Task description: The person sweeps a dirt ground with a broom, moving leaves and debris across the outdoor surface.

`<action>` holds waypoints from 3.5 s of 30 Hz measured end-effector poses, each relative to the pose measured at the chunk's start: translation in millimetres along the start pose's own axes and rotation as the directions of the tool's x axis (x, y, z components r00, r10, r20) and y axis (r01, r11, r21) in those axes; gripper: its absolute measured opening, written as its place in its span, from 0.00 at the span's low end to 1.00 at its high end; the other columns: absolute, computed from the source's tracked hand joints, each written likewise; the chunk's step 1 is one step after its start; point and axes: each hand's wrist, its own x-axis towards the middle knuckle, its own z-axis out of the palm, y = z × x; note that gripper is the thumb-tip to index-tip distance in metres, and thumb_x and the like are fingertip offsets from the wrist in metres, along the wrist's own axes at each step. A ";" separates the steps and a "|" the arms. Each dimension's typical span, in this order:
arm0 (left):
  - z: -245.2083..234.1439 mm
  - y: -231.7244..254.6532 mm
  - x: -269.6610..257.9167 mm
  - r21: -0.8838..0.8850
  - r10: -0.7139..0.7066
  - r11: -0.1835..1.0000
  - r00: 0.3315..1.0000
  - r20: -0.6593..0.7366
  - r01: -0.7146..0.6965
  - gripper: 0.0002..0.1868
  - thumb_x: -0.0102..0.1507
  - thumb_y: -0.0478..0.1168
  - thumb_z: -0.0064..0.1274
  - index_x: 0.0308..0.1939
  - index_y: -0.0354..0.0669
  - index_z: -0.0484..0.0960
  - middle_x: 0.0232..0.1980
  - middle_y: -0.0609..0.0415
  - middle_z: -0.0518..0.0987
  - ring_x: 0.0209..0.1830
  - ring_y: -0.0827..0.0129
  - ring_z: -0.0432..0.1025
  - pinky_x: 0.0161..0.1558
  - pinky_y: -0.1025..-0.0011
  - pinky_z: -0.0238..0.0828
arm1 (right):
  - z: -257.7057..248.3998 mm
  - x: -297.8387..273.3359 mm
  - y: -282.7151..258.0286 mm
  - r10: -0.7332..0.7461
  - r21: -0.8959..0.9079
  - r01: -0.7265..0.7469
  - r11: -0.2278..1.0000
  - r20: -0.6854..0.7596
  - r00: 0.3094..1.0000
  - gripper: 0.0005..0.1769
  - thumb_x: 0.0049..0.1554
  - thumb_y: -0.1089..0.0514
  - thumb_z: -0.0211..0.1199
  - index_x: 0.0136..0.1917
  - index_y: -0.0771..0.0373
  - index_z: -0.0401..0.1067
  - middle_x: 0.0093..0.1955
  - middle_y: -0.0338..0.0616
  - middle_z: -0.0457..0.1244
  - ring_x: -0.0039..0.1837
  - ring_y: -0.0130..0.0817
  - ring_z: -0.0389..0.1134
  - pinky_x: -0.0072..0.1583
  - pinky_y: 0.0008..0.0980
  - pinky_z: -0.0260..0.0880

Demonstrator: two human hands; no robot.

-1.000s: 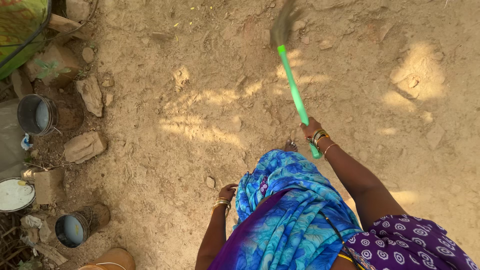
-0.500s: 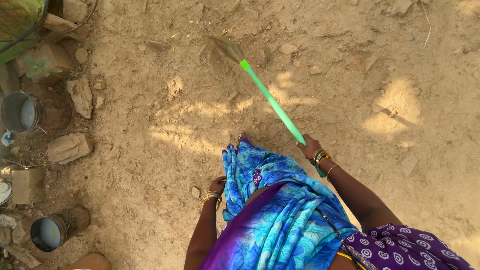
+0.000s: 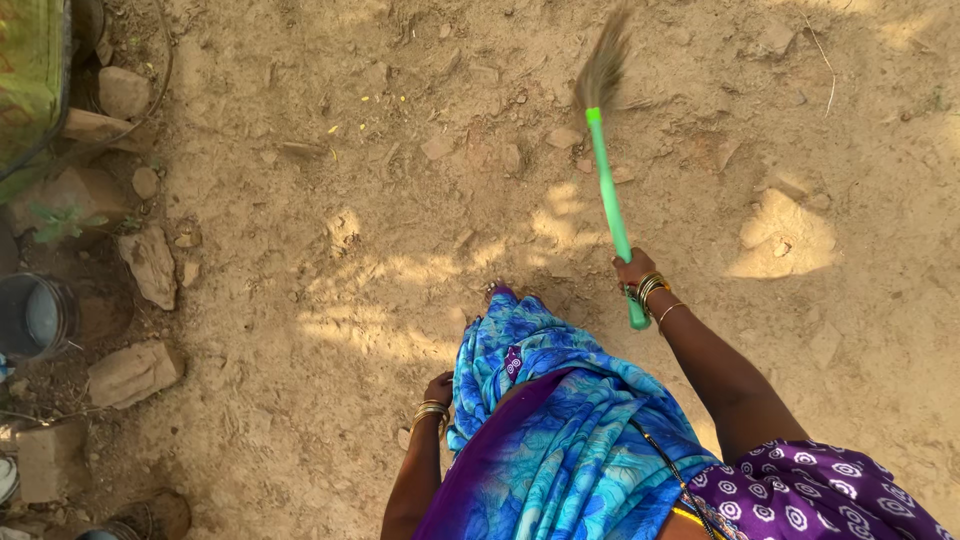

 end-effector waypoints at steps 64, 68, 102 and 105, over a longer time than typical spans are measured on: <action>106.7 475.7 251.6 0.654 0.032 0.690 0.915 0.401 -0.311 0.16 0.63 0.41 0.53 0.53 0.58 0.88 0.37 0.55 0.85 0.36 0.71 0.80 0.43 0.69 0.76 | -227.6 134.5 34.4 0.637 0.639 -0.361 0.680 -0.269 0.723 0.19 0.63 0.48 0.63 0.54 0.67 0.70 0.36 0.49 0.65 0.30 0.36 0.66 0.31 0.37 0.68; 119.7 498.3 246.1 0.580 0.070 0.751 0.911 0.406 -0.316 0.17 0.63 0.40 0.52 0.52 0.56 0.90 0.35 0.52 0.85 0.36 0.70 0.80 0.42 0.69 0.76 | -234.4 136.8 32.7 0.532 0.475 -0.322 0.819 -0.419 0.736 0.22 0.64 0.46 0.60 0.54 0.71 0.69 0.40 0.57 0.69 0.36 0.46 0.73 0.38 0.44 0.74; 398.2 782.0 352.3 0.673 -0.073 0.528 0.762 0.643 -0.518 0.16 0.62 0.39 0.53 0.53 0.51 0.88 0.42 0.54 0.88 0.37 0.70 0.81 0.44 0.69 0.77 | -439.1 244.1 14.4 0.683 0.541 -0.471 0.697 -0.300 0.665 0.20 0.65 0.44 0.54 0.61 0.61 0.64 0.35 0.56 0.68 0.34 0.51 0.71 0.38 0.51 0.73; 428.0 809.4 371.2 0.699 -0.082 0.476 0.764 0.639 -0.533 0.17 0.62 0.38 0.51 0.53 0.55 0.88 0.42 0.53 0.88 0.37 0.67 0.80 0.43 0.66 0.78 | -413.2 222.2 -5.9 0.534 0.321 -0.429 0.844 -0.424 0.732 0.22 0.62 0.40 0.57 0.62 0.53 0.67 0.37 0.56 0.69 0.38 0.52 0.71 0.44 0.53 0.73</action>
